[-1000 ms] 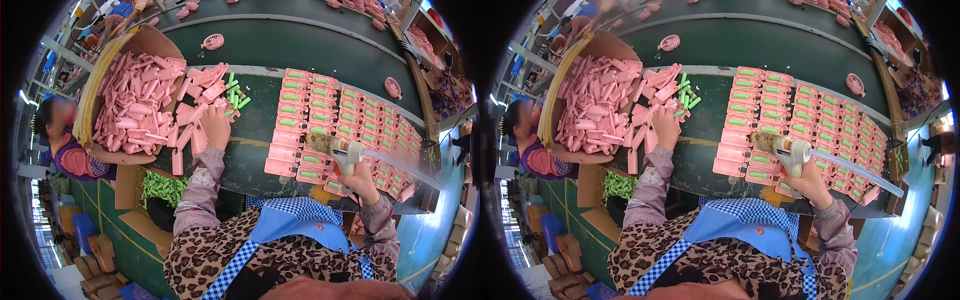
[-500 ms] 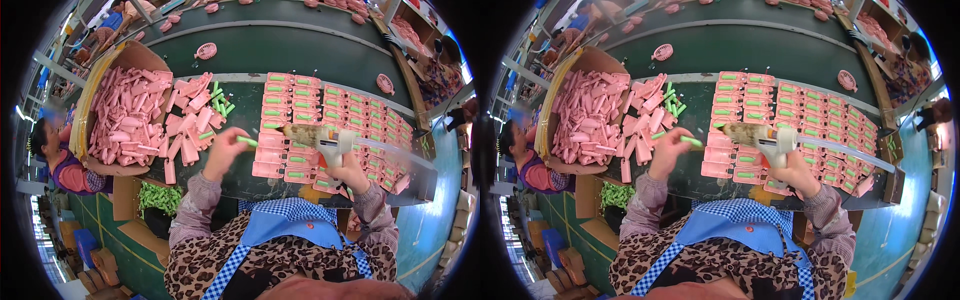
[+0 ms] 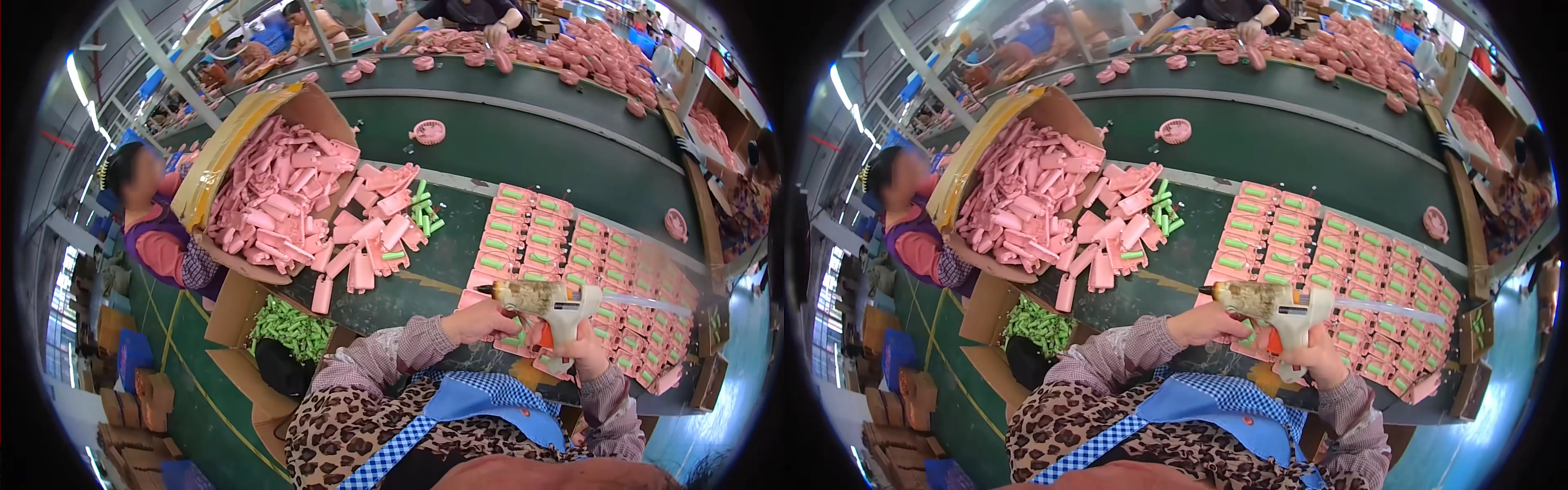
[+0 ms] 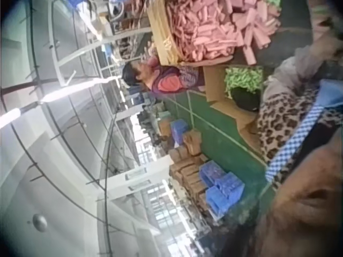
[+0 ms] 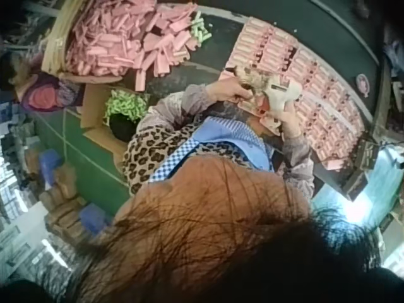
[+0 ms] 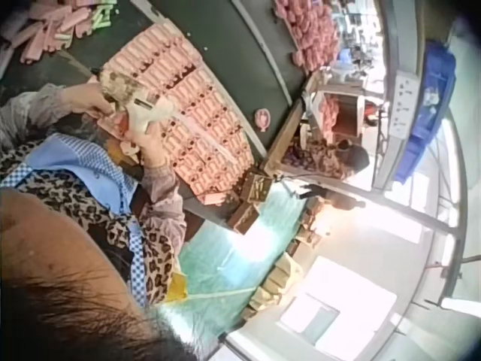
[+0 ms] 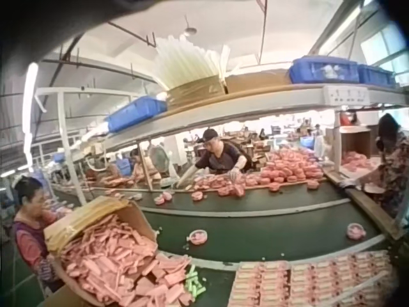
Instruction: Assembling pink plastic housing components by applying hot glue and inserting small green pieces.
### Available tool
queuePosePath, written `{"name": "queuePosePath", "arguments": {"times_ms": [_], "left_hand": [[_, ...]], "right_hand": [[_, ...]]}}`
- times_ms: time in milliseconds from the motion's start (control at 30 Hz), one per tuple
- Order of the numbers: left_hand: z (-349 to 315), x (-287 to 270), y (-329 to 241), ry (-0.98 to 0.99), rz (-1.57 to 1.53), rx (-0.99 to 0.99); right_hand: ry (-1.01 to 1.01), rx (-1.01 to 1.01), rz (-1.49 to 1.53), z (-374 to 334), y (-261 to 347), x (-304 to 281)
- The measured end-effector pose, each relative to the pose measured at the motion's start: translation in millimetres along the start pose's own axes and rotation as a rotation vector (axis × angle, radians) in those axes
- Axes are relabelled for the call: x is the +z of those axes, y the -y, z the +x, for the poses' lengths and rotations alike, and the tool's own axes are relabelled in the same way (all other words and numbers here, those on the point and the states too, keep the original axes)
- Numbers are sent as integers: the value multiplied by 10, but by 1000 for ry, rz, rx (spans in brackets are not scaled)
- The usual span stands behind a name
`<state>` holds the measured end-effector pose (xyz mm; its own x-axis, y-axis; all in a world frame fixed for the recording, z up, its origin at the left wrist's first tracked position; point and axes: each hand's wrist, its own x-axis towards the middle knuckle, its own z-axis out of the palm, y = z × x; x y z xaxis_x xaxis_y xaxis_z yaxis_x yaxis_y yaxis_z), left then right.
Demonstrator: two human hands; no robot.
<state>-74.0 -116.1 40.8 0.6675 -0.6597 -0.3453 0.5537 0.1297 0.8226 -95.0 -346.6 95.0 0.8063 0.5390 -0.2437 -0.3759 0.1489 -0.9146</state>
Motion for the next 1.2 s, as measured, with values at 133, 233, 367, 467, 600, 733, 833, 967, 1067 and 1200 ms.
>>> {"name": "queuePosePath", "arguments": {"times_ms": [133, 233, 367, 467, 600, 733, 833, 967, 1067, 1200], "left_hand": [[-19, 35, -15, 36, -57, 4], [53, 1, 110, 29, -80, 7], [12, -75, 178, 147, -209, -26], [-40, -84, 155, 123, -239, 6], [-102, -182, 219, 55, -304, 76], [-143, -219, 355, 56, -188, 190], [-195, -154, 325, -41, 28, 226], [-49, -141, 242, -93, 461, 182], [-125, -29, 177, -97, 402, 67], [-237, -111, 283, -69, 556, 158]], "right_hand": [[77, -18, 57, 35, -30, -2], [57, -33, 109, 10, 49, 77], [69, -78, 143, 20, 75, 60], [9, -73, 198, -27, 136, 106], [32, -107, 191, -41, 75, 60], [40, -112, 165, -43, 80, 190], [63, -74, 161, -44, 122, 270], [-42, -31, -57, -122, 270, 251], [-147, 140, -192, -178, 1, -90], [-2, 46, -308, 73, -29, -71]]}}
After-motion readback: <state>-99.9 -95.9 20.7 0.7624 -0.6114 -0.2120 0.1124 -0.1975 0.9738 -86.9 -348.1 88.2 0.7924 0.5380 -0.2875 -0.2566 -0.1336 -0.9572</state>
